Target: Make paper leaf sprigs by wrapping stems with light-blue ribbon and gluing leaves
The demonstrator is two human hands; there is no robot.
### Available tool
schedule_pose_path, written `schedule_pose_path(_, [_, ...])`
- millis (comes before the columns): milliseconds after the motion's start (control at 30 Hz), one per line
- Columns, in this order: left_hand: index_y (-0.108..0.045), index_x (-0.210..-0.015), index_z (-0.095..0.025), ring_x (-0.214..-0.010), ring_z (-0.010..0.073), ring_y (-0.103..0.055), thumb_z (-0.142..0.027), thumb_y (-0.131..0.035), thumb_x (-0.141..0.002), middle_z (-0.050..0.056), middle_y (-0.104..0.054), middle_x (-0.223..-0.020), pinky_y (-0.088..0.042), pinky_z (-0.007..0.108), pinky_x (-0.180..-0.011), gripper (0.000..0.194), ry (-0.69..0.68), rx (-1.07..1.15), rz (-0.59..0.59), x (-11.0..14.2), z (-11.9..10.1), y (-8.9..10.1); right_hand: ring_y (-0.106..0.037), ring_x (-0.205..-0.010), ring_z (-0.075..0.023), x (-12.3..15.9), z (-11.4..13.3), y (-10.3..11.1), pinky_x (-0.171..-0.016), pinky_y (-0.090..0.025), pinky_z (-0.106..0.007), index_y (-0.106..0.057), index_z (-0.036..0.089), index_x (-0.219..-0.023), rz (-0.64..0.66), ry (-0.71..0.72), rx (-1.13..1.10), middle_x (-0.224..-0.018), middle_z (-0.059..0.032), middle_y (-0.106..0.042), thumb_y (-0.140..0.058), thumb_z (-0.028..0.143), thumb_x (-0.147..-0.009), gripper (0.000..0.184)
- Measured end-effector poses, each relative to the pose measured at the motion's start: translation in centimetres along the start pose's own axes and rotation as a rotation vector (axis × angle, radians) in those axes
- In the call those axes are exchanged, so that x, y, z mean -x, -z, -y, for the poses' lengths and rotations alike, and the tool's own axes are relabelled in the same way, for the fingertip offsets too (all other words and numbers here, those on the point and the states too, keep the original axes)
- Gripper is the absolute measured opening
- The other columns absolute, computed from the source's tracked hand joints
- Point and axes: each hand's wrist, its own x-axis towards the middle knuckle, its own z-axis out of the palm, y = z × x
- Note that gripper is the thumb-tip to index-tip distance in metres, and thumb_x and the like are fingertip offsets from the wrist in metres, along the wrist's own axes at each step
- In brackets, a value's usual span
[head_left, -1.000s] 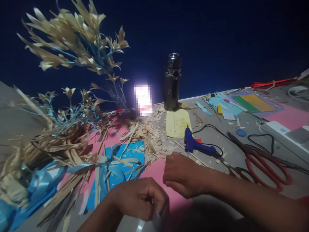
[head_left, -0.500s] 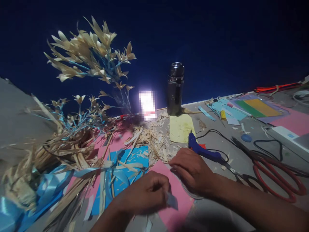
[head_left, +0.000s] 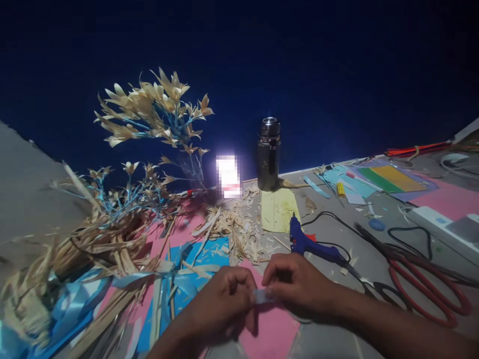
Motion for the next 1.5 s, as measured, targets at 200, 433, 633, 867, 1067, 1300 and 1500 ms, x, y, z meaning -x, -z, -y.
schedule_pose_path(200, [-0.060,-0.097,-0.018,-0.034,0.0051,-0.036,-0.038,-0.075,-0.082,-0.003,-0.065,-0.057,-0.030,0.017,-0.036,0.029,-0.241,0.124,-0.419,0.2,-2.6,1.8,-0.064,-0.075,-0.0170,0.0,-0.3,0.4,-0.070,-0.045,-0.028,-0.076,0.019,-0.083,-0.002,0.259,0.340,-0.077,-0.0014,-0.072,-0.072,0.013,-0.083,0.007])
schedule_pose_path(433, [-0.047,-0.067,-0.019,-0.038,0.0040,-0.031,-0.031,-0.070,-0.086,-0.008,-0.046,-0.052,-0.030,0.016,-0.039,0.031,-0.443,0.405,-0.524,2.9,-5.4,4.3,-0.064,-0.078,-0.0197,-0.4,-0.9,1.0,-0.073,-0.047,-0.033,-0.070,0.017,-0.091,-0.142,0.646,0.517,-0.083,-0.0077,-0.073,-0.054,0.021,-0.100,0.018])
schedule_pose_path(633, [-0.053,-0.065,-0.020,-0.047,0.0106,-0.044,-0.043,-0.063,-0.089,-0.003,-0.054,-0.055,-0.034,0.021,-0.046,0.035,-0.360,-0.243,-0.629,2.0,-5.2,5.2,-0.056,-0.057,-0.0144,-0.4,-0.4,2.5,-0.059,-0.043,-0.027,-0.063,0.020,-0.085,-0.345,0.299,0.344,-0.064,0.0020,-0.059,-0.047,0.036,-0.103,0.029])
schedule_pose_path(867, [-0.067,-0.077,-0.020,-0.075,0.0213,-0.058,-0.020,-0.058,-0.086,0.003,-0.065,-0.078,-0.040,0.032,-0.066,0.013,-0.313,-1.202,-0.493,-1.9,-3.8,5.0,-0.048,-0.050,-0.0134,-1.3,-0.7,3.1,-0.055,-0.038,-0.026,-0.052,0.022,-0.067,-0.401,0.165,0.184,-0.053,0.0040,-0.049,-0.042,0.050,-0.103,0.047])
schedule_pose_path(1067, [-0.069,-0.081,-0.020,-0.079,0.0216,-0.060,-0.018,-0.058,-0.090,0.005,-0.065,-0.082,-0.044,0.034,-0.073,0.015,-0.382,-1.199,-0.392,-3.1,-2.3,4.0,-0.055,-0.070,-0.0183,-1.5,-1.3,2.6,-0.067,-0.039,-0.031,-0.061,0.019,-0.074,-0.232,0.354,0.635,-0.071,-0.0023,-0.063,-0.060,0.020,-0.090,0.017])
schedule_pose_path(1300, [-0.077,-0.087,-0.022,-0.082,0.0213,-0.054,-0.014,-0.059,-0.092,0.006,-0.060,-0.084,-0.040,0.033,-0.069,0.020,-0.638,-1.318,-0.226,-5.0,-0.9,2.6,-0.055,-0.080,-0.0221,-1.7,-2.0,2.0,-0.077,-0.041,-0.035,-0.066,0.018,-0.084,-0.173,0.471,0.802,-0.079,-0.0055,-0.066,-0.059,0.006,-0.086,0.014])
schedule_pose_path(1500, [-0.071,-0.079,-0.020,-0.087,0.0230,-0.053,-0.009,-0.058,-0.091,0.006,-0.060,-0.084,-0.041,0.036,-0.074,0.021,-0.642,-1.420,-0.186,-6.1,-0.3,1.5,-0.060,-0.080,-0.0204,-2.4,-2.1,3.0,-0.079,-0.044,-0.034,-0.067,0.018,-0.082,-0.259,0.437,0.666,-0.078,-0.0034,-0.069,-0.062,0.007,-0.086,0.013])
